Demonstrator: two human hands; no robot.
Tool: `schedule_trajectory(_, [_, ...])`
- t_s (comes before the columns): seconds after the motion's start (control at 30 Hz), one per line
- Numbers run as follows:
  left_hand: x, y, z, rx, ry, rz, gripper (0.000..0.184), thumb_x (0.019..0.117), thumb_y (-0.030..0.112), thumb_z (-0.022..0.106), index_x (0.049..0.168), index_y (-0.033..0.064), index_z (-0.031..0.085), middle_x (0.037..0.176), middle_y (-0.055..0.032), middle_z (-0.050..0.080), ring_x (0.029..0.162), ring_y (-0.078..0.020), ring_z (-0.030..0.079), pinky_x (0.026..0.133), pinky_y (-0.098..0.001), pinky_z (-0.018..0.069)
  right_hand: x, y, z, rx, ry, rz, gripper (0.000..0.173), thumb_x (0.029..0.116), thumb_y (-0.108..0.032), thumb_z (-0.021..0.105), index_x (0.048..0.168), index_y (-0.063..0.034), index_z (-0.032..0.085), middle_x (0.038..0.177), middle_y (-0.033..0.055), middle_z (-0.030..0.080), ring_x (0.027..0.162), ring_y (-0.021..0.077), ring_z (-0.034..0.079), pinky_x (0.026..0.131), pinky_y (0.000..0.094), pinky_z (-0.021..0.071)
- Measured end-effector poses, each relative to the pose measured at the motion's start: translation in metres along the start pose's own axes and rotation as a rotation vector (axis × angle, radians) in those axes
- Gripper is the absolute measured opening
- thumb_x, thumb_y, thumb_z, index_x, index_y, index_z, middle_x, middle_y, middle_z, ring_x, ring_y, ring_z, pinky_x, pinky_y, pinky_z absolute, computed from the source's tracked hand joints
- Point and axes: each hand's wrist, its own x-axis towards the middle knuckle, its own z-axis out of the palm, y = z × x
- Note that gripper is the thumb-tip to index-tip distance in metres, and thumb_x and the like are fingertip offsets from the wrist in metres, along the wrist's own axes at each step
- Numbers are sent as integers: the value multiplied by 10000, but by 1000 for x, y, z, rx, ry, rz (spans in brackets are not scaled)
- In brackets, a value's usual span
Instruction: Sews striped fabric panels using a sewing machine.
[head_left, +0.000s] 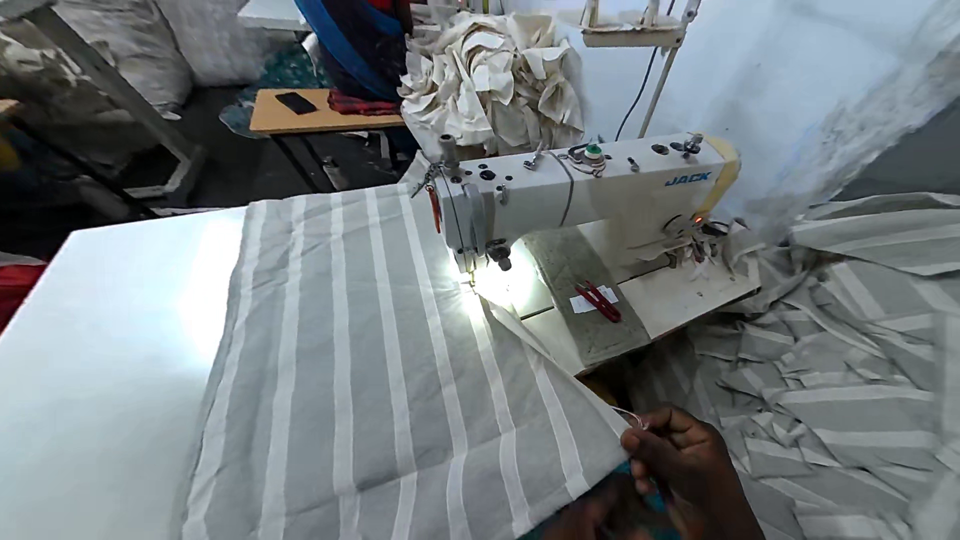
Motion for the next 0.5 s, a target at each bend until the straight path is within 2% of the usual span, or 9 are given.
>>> schedule_trajectory(0.03, [4,-13,3,-231,171,-25,582,1038,485,515,1306,-31,550,1187,-80,698,1042,-182,702,882,-368,595,2,-2,1,22,9,-15,87,872,-61,780,946,-64,735,791,15,738,585,51,668,520,210,581])
schedule_trajectory(0.07, [8,-18,3,-441,356,-8,523,1029,457,549,1281,-1,565,1167,-84,720,1022,-204,721,862,-380,607,2,-2,1,28,14,-38,105,871,-53,778,968,-42,736,808,28,738,594,58,668,529,216,584])
schedule_trajectory(0.1, [10,-17,3,-584,534,46,352,1018,319,610,1197,16,629,1090,-100,748,963,-215,740,832,-381,616,2,-2,0,-3,20,-80,116,874,-44,771,983,-30,735,826,29,741,605,60,671,537,218,587])
schedule_trajectory(0.13, [8,-14,3,-631,637,104,200,984,181,664,1108,26,692,1017,-97,761,910,-203,742,819,-367,615,1,1,-1,-88,32,-154,112,878,-32,761,986,-20,732,839,22,742,612,53,670,541,214,588])
schedule_trajectory(0.17, [4,-11,2,-591,632,130,124,969,116,668,1055,52,732,982,-69,769,893,-168,738,833,-337,606,-1,7,-2,-230,49,-272,99,881,-30,755,977,-15,735,856,12,740,626,37,669,548,197,589])
schedule_trajectory(0.23, [-8,-9,1,-447,451,85,175,1017,114,586,1038,120,759,972,19,774,886,-72,715,857,-254,572,-4,23,-8,-618,88,-588,71,891,-73,743,954,-40,746,889,19,709,706,-1,661,614,137,581])
schedule_trajectory(0.3, [-15,-6,0,-424,349,-3,229,1043,132,540,994,143,763,898,49,770,808,-20,699,786,-195,560,-9,34,-11,-909,120,-820,56,932,-137,703,978,-112,723,880,32,648,773,22,624,689,119,543])
schedule_trajectory(0.37, [-21,-4,-3,-430,298,-97,259,1051,177,520,935,176,752,792,86,731,709,17,655,700,-158,534,-13,37,-14,-961,82,-876,82,959,-162,693,1016,-127,741,879,38,637,816,56,625,733,141,542])
schedule_trajectory(0.5, [-26,-12,-11,-504,187,-123,211,1023,315,598,900,238,752,707,124,663,627,51,590,628,-126,493,-15,39,-19,-788,-30,-737,130,972,-233,721,1009,-111,749,905,30,659,838,32,642,731,148,556])
